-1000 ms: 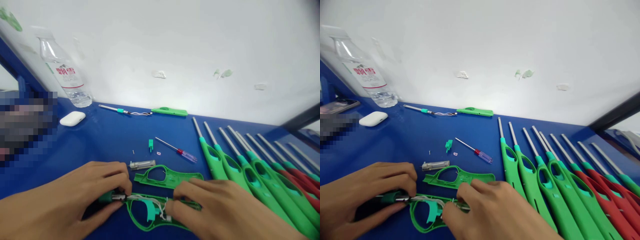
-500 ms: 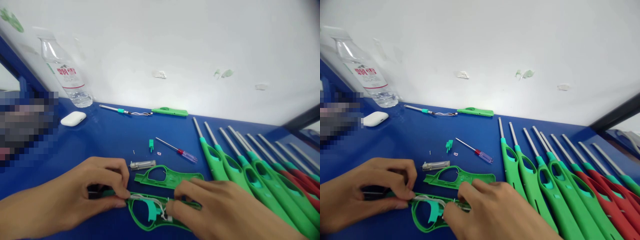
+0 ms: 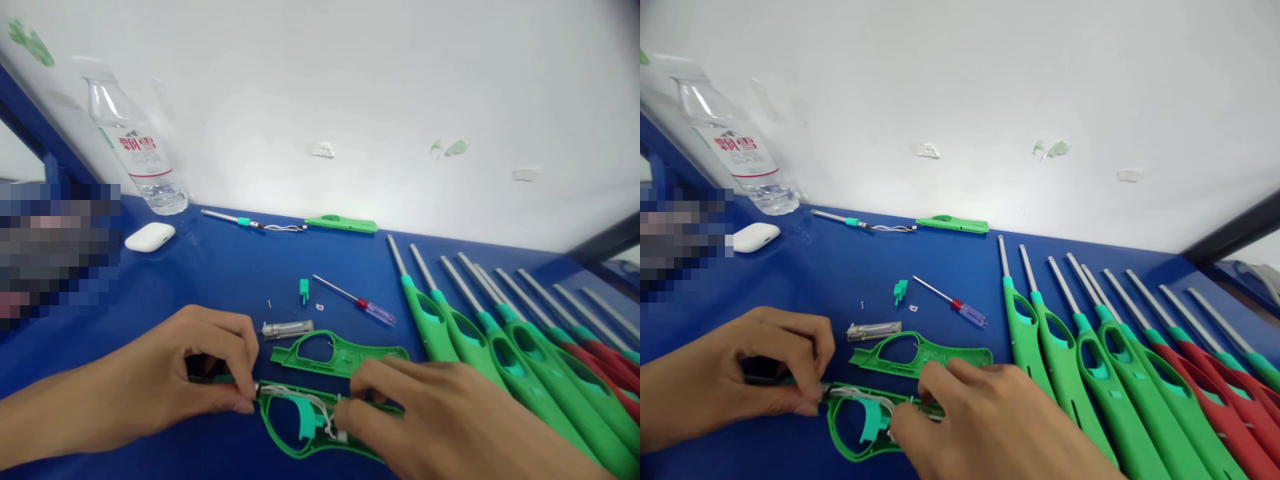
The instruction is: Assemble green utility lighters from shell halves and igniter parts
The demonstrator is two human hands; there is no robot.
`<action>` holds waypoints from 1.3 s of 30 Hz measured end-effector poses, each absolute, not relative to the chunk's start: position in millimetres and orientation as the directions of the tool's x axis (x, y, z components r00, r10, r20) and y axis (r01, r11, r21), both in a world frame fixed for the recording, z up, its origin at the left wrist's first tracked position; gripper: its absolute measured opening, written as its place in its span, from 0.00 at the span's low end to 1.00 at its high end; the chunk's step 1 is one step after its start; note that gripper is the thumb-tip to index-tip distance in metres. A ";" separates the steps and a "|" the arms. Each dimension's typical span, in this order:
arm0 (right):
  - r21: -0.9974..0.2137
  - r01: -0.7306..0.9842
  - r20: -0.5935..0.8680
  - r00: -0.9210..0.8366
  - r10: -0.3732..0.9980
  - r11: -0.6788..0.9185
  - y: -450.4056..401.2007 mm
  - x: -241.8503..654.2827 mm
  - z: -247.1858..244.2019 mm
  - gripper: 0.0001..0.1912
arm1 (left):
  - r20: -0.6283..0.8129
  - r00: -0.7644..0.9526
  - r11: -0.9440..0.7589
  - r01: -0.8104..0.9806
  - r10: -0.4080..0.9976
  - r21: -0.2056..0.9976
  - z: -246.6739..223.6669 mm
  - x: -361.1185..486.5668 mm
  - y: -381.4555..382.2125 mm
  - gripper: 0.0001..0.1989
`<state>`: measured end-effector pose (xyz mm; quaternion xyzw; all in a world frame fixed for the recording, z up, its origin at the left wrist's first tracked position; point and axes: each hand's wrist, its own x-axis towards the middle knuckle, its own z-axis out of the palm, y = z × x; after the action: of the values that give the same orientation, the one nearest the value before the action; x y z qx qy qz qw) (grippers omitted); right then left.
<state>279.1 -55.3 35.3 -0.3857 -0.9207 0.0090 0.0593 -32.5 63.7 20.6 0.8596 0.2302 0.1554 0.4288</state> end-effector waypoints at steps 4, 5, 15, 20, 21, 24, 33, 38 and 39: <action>-0.065 0.712 0.104 -0.692 0.714 0.700 -54.5 278.3 36.1 0.06 | 0.084 0.845 -0.557 0.270 0.528 0.785 21.7 -32.1 62.3 0.07; -0.063 0.712 0.098 -0.693 0.714 0.700 -54.2 278.1 36.2 0.06 | 0.085 0.840 -0.561 0.279 0.536 0.779 21.7 -32.3 61.8 0.05; -0.061 0.719 0.058 -0.690 0.721 0.693 -53.8 279.5 33.9 0.10 | 0.140 0.842 -0.597 0.242 0.521 0.765 19.5 -33.6 60.6 0.08; -0.061 0.717 0.070 -0.691 0.719 0.695 -52.8 279.1 33.0 0.10 | 0.127 0.833 -0.553 0.237 0.539 0.799 19.1 -32.6 60.1 0.09; -0.063 0.715 0.069 -0.693 0.717 0.697 -53.0 279.2 32.8 0.10 | 0.119 0.829 -0.546 0.244 0.546 0.802 19.4 -32.2 59.9 0.09; -0.070 0.716 0.069 -0.691 0.720 0.694 -54.1 279.9 32.3 0.11 | 0.070 0.812 -0.513 0.296 0.579 0.806 21.2 -30.5 59.2 0.08; -0.077 0.716 0.071 -0.690 0.721 0.693 -55.1 279.9 32.8 0.09 | 0.036 0.797 -0.495 0.337 0.602 0.801 23.4 -30.9 57.6 0.09; -0.069 0.717 0.075 -0.689 0.721 0.693 -54.3 280.3 32.7 0.10 | 0.049 0.810 -0.538 0.341 0.584 0.771 19.8 -35.1 54.4 0.09; -0.069 0.719 0.073 -0.688 0.722 0.692 -54.3 280.0 32.8 0.10 | 0.065 0.812 -0.553 0.334 0.580 0.763 19.0 -35.5 53.6 0.09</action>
<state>280.0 -54.3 32.8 -0.3923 -0.9185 0.0176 0.0474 -35.5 53.6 19.0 0.8672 0.2634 0.1568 0.3926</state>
